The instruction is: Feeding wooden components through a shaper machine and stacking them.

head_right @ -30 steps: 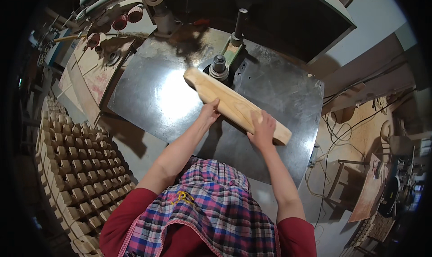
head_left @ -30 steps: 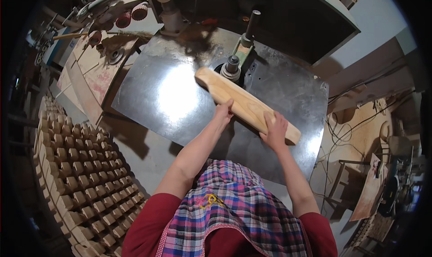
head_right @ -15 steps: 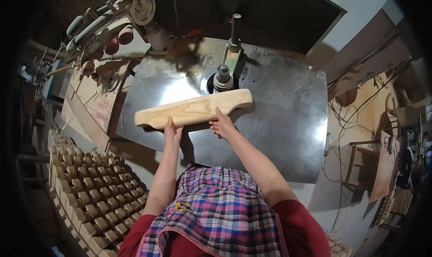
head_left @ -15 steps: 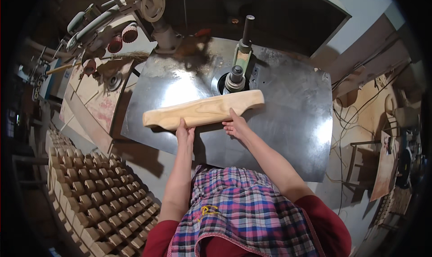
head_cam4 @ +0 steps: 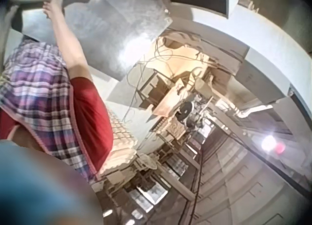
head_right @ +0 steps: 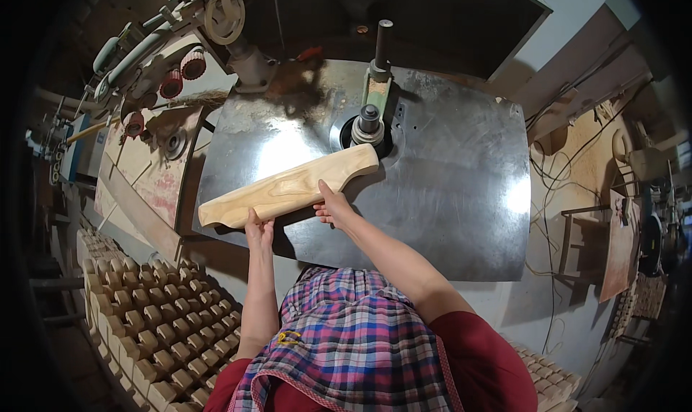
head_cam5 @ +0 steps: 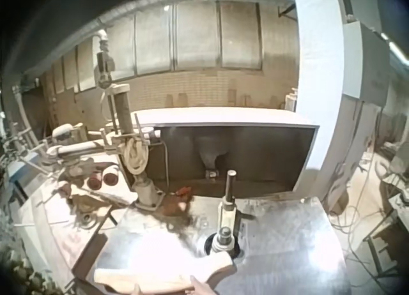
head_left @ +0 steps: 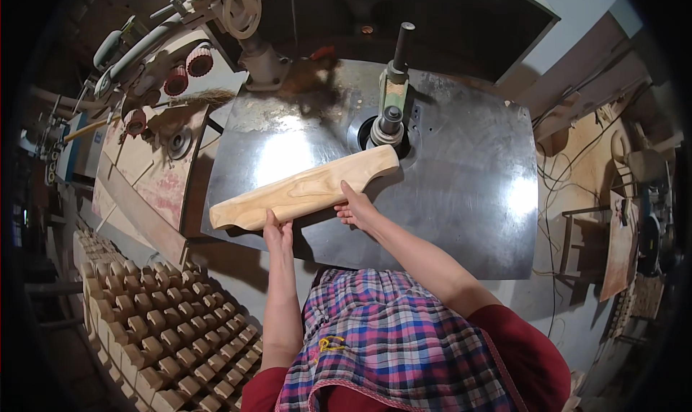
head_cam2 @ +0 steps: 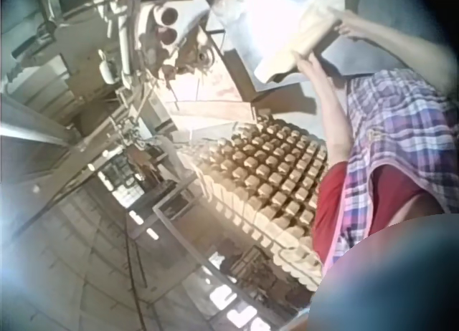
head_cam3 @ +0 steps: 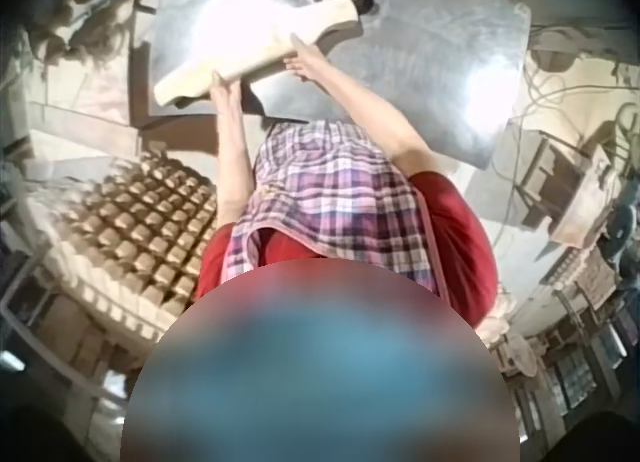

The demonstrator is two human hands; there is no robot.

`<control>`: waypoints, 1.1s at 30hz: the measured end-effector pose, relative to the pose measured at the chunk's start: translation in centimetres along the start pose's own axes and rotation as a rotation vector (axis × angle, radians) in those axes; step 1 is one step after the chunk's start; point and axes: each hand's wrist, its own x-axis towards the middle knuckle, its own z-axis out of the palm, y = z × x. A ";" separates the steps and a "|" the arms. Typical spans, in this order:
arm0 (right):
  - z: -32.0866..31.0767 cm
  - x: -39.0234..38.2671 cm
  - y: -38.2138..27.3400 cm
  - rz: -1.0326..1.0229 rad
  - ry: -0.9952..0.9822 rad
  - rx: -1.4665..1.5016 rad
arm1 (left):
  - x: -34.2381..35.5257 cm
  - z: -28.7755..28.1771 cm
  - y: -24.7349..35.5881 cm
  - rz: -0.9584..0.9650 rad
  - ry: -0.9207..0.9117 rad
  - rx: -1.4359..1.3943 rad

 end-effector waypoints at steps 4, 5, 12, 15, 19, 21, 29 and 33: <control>1.8 0.4 0.0 -0.013 -0.006 -0.008 | 0.4 -0.4 2.0 -0.016 0.005 -0.024; 2.2 0.5 -0.1 -0.016 -0.013 -0.015 | 1.2 0.2 2.3 -0.016 0.008 -0.031; 4.0 4.1 -2.7 -0.038 0.011 -0.098 | 2.0 2.9 2.5 0.006 0.001 -0.076; 3.4 3.8 -3.5 -0.015 -0.013 -0.108 | 1.9 3.8 1.7 0.013 -0.004 -0.122; 3.9 2.1 -1.8 -0.009 -0.017 -0.121 | 2.6 6.2 -0.6 0.041 0.016 -0.212; 3.7 0.7 -0.6 0.016 -0.059 -0.126 | 1.8 5.9 -0.9 0.064 0.025 -0.253; 2.1 -11.7 -0.7 -0.189 -0.427 -0.431 | -4.3 0.1 -1.3 0.157 -0.108 -0.432; 3.6 -17.8 -0.6 -0.512 -0.599 -0.661 | -10.0 -3.0 0.3 0.298 -0.144 -0.431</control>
